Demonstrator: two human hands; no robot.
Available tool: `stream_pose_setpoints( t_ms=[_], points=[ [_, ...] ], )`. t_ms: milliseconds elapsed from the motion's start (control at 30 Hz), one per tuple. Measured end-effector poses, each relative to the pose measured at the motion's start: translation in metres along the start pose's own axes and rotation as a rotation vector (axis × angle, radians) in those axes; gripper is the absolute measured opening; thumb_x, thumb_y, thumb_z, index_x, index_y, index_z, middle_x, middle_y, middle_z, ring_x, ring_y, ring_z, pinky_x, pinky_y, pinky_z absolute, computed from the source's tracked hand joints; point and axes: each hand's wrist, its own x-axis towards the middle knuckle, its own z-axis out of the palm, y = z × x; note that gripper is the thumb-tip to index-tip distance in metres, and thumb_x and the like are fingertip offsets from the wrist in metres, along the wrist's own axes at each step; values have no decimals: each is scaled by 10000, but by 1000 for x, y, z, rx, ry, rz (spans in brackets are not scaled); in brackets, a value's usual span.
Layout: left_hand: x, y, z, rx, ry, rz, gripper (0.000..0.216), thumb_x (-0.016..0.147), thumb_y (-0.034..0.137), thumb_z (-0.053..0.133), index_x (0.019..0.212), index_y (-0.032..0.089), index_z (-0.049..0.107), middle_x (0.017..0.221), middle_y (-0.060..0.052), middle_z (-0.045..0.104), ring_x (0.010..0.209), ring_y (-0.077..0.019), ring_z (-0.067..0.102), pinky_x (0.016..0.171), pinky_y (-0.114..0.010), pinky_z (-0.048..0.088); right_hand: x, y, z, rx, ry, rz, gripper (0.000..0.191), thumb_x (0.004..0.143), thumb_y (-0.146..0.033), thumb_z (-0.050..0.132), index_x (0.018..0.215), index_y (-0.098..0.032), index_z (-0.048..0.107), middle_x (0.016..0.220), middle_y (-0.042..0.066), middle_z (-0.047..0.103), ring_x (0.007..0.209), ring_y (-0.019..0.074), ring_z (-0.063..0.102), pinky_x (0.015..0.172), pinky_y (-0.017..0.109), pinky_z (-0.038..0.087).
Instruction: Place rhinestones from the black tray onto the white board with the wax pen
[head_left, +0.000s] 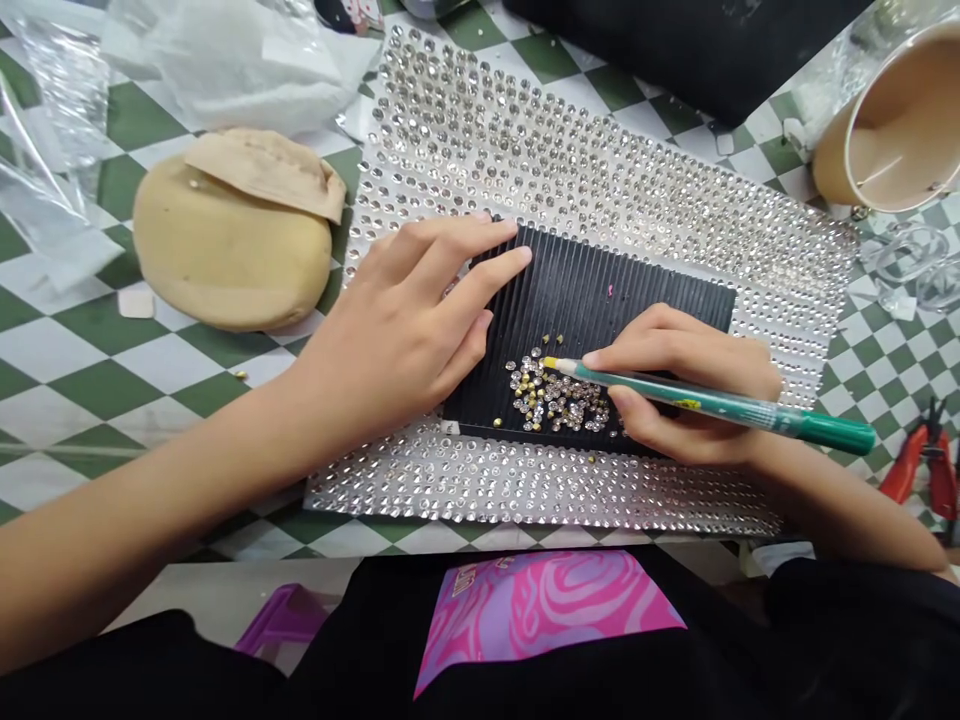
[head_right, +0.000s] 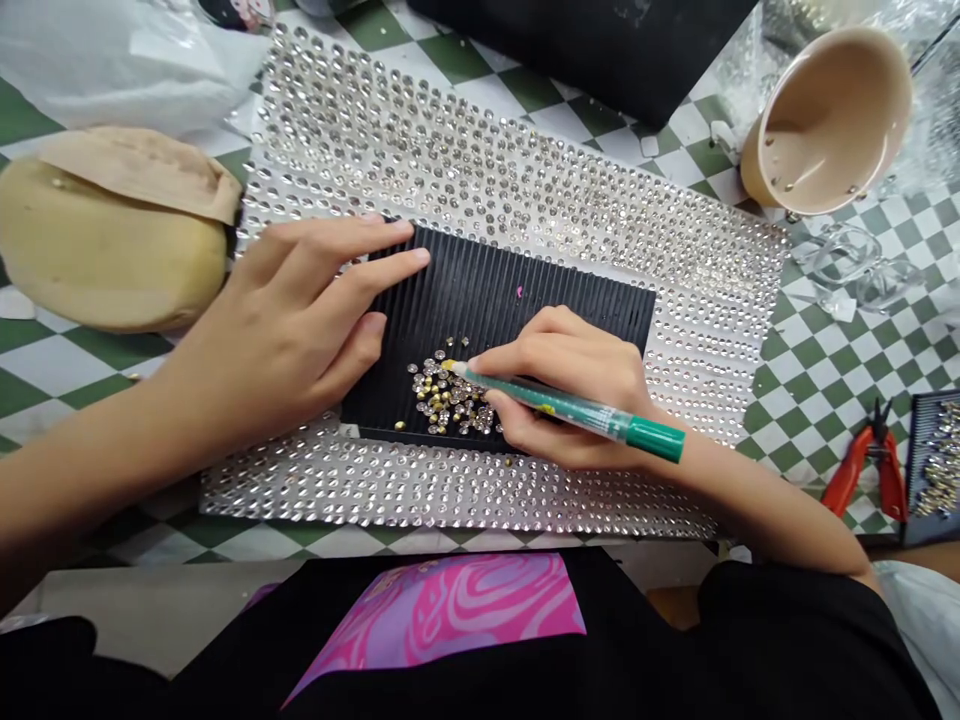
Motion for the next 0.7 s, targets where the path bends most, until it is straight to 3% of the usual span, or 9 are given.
stream_pose_setpoints(
  t_ms=[100, 200, 267, 333, 467, 700],
  points=[
    [-1, -1, 0, 62, 18, 37, 509, 1131, 192, 382, 1628, 156, 483, 1702, -149, 552, 1575, -364, 541, 1351, -649, 470, -3, 3, -5, 42, 153, 45, 269, 919, -135, 735, 1093, -313, 838, 872, 9, 816, 710, 170, 706, 596, 330, 577],
    [-2, -2, 2, 94, 36, 60, 517, 1126, 182, 384, 1638, 159, 455, 1695, -147, 555, 1566, -350, 548, 1343, -611, 487, 0, 19, -17, -39, 424, 61, 211, 937, -176, 722, 1047, -291, 860, 850, 19, 828, 662, 170, 702, 539, 344, 518],
    [-3, -3, 2, 105, 41, 60, 529, 1126, 186, 393, 1653, 195, 431, 1702, -121, 549, 1568, -330, 544, 1349, -576, 482, 5, 36, -26, -145, 592, -27, 143, 936, -249, 746, 992, -247, 877, 813, 23, 821, 657, 179, 731, 572, 348, 558],
    [-4, -4, 3, 117, 54, 68, 533, 1126, 186, 408, 1659, 206, 419, 1702, -110, 546, 1568, -319, 541, 1350, -541, 477, 10, 54, -32, -185, 674, -97, 158, 904, -300, 774, 963, -200, 882, 778, 29, 815, 638, 183, 735, 573, 342, 567],
    [-5, -5, 4, 113, 62, 77, 540, 1127, 179, 415, 1666, 208, 405, 1690, -114, 555, 1566, -319, 545, 1340, -526, 479, 14, 74, -34, -173, 680, -94, 162, 832, -241, 764, 938, -197, 878, 772, 27, 832, 619, 182, 747, 547, 321, 569],
    [-6, -5, 2, 60, 74, 69, 559, 1116, 169, 433, 1673, 215, 419, 1695, -123, 554, 1575, -345, 541, 1339, -574, 483, 6, 80, -32, -175, 552, -59, 114, 850, -233, 754, 907, -233, 852, 765, 19, 831, 624, 176, 760, 572, 317, 571]
  ],
)
